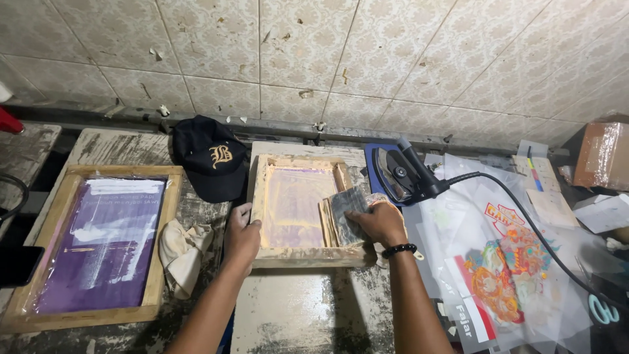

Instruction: The person uses a squeegee to spread orange ink across a screen printing frame placed over a white t-shirt. The person repeatedly pulls the squeegee across the screen to evenly distribute the ink. A black cap and an iron are visible on the table nearby.

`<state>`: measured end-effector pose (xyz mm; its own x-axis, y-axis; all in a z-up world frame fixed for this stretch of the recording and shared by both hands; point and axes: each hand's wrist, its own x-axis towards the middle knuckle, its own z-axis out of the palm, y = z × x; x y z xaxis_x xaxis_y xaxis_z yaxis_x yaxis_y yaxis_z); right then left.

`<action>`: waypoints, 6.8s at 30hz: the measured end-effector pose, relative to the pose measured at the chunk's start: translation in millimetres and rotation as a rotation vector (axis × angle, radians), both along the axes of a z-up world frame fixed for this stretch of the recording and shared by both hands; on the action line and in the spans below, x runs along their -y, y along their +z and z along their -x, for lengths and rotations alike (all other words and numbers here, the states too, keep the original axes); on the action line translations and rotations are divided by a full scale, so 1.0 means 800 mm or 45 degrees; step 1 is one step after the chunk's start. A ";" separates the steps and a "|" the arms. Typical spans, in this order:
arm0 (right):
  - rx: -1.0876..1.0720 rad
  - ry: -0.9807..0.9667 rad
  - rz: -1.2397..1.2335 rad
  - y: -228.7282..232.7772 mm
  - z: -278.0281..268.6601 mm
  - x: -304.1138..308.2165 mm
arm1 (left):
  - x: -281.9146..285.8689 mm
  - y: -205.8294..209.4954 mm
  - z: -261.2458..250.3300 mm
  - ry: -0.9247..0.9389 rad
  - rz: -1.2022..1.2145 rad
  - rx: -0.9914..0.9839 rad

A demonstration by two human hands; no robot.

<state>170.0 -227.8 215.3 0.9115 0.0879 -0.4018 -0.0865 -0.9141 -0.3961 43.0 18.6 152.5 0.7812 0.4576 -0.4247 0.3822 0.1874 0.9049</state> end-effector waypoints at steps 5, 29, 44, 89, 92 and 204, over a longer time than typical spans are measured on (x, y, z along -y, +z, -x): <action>-0.013 0.003 -0.011 -0.016 -0.001 0.008 | 0.015 0.025 0.015 0.030 -0.029 0.015; -0.040 -0.191 -0.070 -0.157 0.051 0.021 | 0.031 -0.182 0.064 0.216 -0.750 0.172; -0.007 0.241 -0.222 -0.087 -0.034 -0.085 | 0.013 -0.201 0.058 0.100 -0.920 0.195; 0.105 0.498 -0.315 -0.157 -0.017 -0.112 | 0.011 -0.203 0.050 0.027 -0.955 0.040; 0.268 0.728 -0.308 -0.162 0.007 -0.087 | 0.008 -0.194 0.055 0.022 -0.940 0.045; 0.579 0.875 -0.156 -0.180 -0.001 -0.117 | 0.015 -0.186 0.054 0.031 -1.043 0.170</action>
